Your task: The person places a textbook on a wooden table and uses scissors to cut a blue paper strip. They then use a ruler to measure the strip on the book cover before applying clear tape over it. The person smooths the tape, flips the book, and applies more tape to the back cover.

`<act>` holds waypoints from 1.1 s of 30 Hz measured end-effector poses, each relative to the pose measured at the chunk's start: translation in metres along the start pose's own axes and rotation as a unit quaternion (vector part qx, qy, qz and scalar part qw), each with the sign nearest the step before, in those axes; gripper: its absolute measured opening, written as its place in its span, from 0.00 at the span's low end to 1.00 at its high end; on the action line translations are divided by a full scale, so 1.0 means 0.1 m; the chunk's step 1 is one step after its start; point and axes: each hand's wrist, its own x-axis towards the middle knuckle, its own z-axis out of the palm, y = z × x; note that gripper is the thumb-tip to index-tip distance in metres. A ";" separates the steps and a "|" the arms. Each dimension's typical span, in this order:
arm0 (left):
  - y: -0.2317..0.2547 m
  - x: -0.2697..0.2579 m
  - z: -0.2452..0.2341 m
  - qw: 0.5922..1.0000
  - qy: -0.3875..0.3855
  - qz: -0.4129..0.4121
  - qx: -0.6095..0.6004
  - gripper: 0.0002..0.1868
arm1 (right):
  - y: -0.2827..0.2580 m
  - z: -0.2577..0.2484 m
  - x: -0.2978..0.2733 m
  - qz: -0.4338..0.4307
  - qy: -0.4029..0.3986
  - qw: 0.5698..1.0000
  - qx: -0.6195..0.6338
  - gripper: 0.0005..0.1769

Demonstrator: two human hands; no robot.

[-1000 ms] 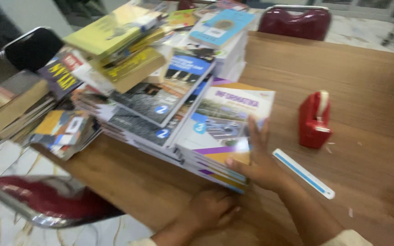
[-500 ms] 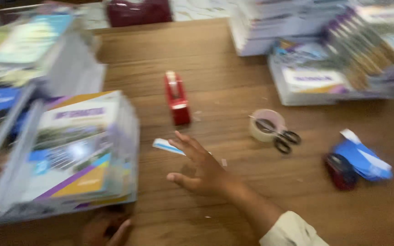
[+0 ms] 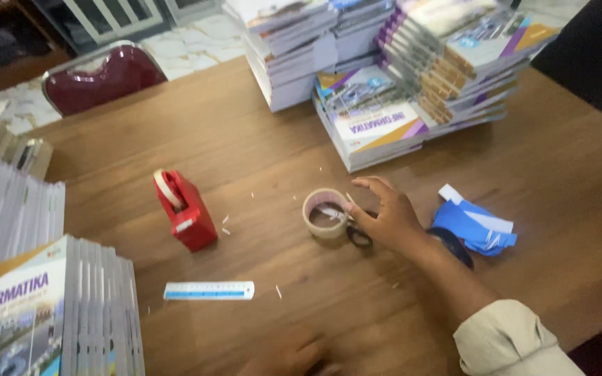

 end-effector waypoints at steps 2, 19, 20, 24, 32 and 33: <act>-0.07 1.21 -0.13 0.998 -0.015 0.062 -0.025 0.33 | 0.26 0.00 0.22 -0.063 0.018 0.996 -0.067 0.24; -0.35 2.63 0.26 0.979 0.141 0.143 0.020 0.10 | 0.77 0.03 0.91 0.025 -0.036 0.901 -0.432 0.31; -0.30 2.61 0.24 0.981 0.148 0.122 0.023 0.10 | 0.82 0.08 0.79 -0.059 0.071 0.903 -0.420 0.15; -0.22 2.55 0.17 0.978 0.166 0.124 -0.003 0.12 | 0.58 -0.14 0.41 -0.048 0.078 0.972 -0.216 0.17; 0.12 1.97 0.03 0.638 0.193 -0.054 -0.744 0.56 | -1.05 -0.14 -1.32 0.252 0.300 0.854 0.343 0.10; 0.20 1.87 -0.07 0.636 0.198 -0.059 -0.743 0.56 | -0.89 -0.11 -1.54 0.257 0.294 0.854 0.343 0.10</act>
